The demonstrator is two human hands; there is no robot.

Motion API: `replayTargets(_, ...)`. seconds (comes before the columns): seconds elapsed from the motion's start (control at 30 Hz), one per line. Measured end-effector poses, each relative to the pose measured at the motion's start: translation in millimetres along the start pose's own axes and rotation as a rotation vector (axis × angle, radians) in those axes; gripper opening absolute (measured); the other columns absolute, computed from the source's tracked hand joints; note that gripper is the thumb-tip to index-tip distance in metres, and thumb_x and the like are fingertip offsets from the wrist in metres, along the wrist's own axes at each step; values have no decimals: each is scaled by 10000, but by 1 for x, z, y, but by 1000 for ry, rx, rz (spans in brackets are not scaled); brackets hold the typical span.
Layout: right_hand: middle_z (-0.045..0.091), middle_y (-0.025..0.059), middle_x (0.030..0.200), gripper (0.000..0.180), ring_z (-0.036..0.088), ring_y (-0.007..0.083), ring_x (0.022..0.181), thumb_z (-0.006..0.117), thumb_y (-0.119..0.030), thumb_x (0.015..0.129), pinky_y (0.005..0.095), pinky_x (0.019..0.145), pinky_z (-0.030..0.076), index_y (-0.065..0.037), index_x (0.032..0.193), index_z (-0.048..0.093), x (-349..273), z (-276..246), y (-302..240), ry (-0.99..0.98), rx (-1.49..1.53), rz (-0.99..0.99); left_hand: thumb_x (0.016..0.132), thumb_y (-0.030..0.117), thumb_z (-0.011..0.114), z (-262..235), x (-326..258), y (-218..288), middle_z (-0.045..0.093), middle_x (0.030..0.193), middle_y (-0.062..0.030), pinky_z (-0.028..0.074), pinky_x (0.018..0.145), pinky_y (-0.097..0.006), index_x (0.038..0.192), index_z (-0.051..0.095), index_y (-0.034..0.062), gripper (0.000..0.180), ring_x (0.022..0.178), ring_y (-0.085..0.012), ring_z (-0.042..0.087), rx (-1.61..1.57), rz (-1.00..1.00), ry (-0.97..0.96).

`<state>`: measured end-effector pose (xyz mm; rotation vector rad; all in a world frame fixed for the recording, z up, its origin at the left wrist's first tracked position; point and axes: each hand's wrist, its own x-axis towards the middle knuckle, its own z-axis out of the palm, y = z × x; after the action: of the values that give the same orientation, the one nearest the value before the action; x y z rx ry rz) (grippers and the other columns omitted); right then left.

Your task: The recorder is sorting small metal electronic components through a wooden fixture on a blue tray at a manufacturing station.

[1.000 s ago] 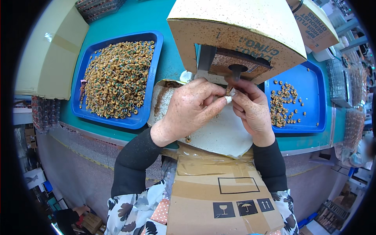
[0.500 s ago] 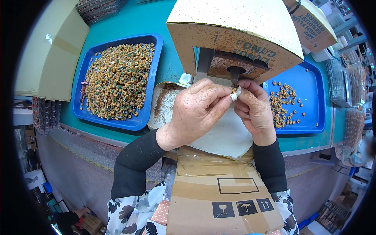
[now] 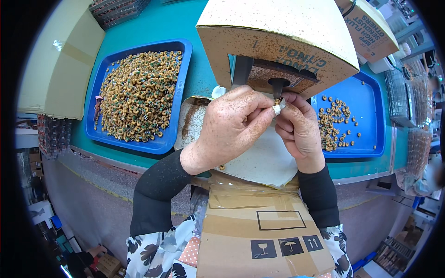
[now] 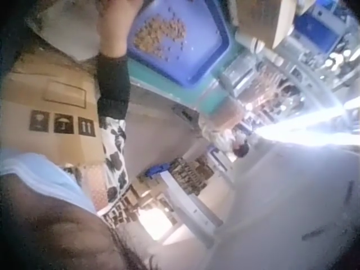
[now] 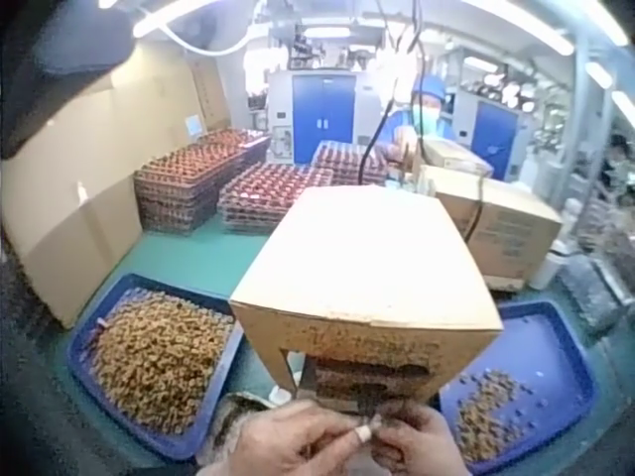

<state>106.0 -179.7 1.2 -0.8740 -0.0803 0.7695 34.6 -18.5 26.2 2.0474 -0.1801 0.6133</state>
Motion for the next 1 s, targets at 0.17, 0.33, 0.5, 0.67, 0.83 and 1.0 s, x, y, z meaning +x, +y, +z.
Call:
replayTargets(0.17, 507, -25, 739, 147, 342, 11, 507, 626, -70, 869, 147, 406, 233, -29, 1001, 575, 0, -3, -3, -21, -69, 42, 768, 34, 684, 0, -4, 5, 555, 670, -75, 423, 475, -291, 835, 640, 9, 84, 536, -168, 524, 23, 0, -2)
replayTargets(0.33, 520, -21, 737, 151, 351, 15, 508, 630, -65, 863, 149, 406, 234, -37, 1002, 577, 2, -4, 0, -41, -32, 55, 771, 36, 685, -1, -6, 4, 560, 679, -70, 423, 473, -288, 836, 641, 11, 83, 535, -166, 526, 32, -14, 12)
replayTargets(0.5, 503, -24, 713, 150, 352, 21, 505, 622, -62, 866, 154, 405, 230, -40, 1007, 578, 3, -3, -1, -12, -28, 57, 773, 35, 679, 0, -5, 1, 561, 685, -70, 422, 475, -290, 830, 637, 12, 75, 540, -167, 525, 25, -4, 3)
replayTargets(0.67, 493, -22, 703, 146, 354, 24, 505, 602, -52, 874, 159, 401, 227, -28, 1015, 575, 3, 0, 1, -8, -24, 35, 771, 36, 677, -1, -2, -2, 556, 678, -69, 420, 479, -295, 813, 629, 13, 68, 545, -171, 525, 8, 1, 11)
replayTargets(0.83, 485, -23, 695, 144, 355, 24, 503, 600, -50, 873, 161, 398, 225, -30, 1013, 572, 3, 1, 1, -16, -18, 31, 764, 50, 673, -6, 2, 0, 544, 650, -66, 413, 484, -298, 792, 623, 16, 66, 541, -171, 515, -13, -45, -36)
replayTargets(1.0, 478, -25, 689, 141, 350, 24, 496, 600, -50, 870, 162, 396, 223, -36, 1007, 568, 3, 1, 1, -22, -16, 36, 768, 76, 673, -6, 4, 3, 538, 641, -65, 414, 497, -306, 774, 617, 22, 78, 545, -175, 512, 0, -79, -37)
